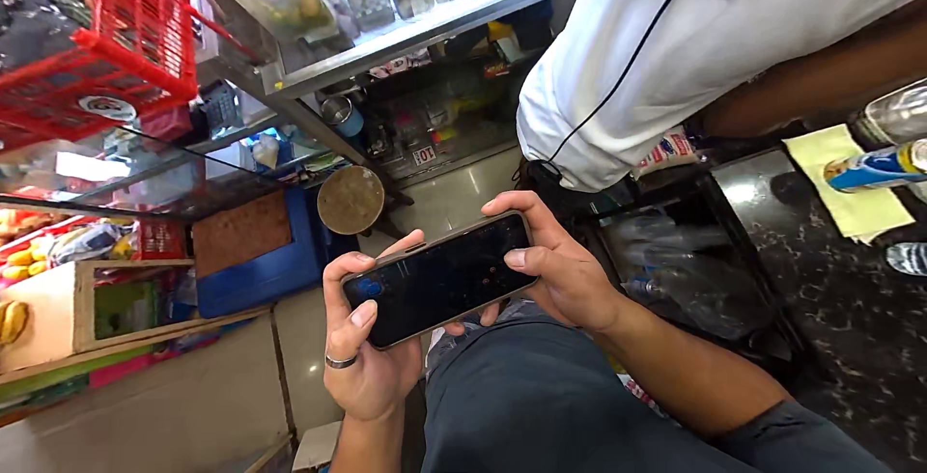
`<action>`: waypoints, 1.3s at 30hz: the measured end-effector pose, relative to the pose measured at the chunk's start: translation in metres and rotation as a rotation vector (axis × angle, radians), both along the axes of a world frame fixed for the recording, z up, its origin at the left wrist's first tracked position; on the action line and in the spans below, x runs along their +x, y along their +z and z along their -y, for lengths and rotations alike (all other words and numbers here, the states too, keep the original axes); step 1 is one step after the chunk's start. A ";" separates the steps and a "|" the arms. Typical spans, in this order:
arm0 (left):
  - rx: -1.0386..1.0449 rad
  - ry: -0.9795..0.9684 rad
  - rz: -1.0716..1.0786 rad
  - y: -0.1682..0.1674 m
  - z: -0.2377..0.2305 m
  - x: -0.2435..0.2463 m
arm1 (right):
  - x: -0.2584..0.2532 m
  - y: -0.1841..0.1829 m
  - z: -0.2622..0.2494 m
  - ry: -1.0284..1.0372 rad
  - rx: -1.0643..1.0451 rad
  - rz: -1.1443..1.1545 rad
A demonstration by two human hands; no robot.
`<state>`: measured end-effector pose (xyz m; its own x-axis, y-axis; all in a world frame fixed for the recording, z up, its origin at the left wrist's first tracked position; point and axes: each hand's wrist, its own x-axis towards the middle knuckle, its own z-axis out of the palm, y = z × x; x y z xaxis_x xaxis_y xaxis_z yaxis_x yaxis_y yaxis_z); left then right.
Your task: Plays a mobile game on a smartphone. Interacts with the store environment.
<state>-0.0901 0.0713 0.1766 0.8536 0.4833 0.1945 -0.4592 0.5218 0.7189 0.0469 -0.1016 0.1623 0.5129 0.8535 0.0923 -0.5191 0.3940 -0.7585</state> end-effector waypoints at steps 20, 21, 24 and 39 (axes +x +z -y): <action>-0.013 -0.004 0.058 -0.001 0.023 -0.058 | -0.053 0.004 0.019 0.033 0.013 0.085; -0.028 -0.010 0.056 -0.002 0.024 -0.061 | -0.054 0.003 0.022 0.053 0.010 0.096; -0.045 -0.012 0.027 -0.004 0.030 -0.064 | -0.057 0.004 0.031 0.066 -0.007 0.130; 0.007 0.004 0.002 0.009 0.072 -0.053 | -0.055 0.018 0.069 -0.120 -0.079 0.212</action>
<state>-0.1433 -0.0002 0.1857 0.8514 0.4852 0.1994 -0.4626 0.5153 0.7214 -0.0083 -0.1710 0.1800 0.5871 0.7966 0.1441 -0.2979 0.3782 -0.8765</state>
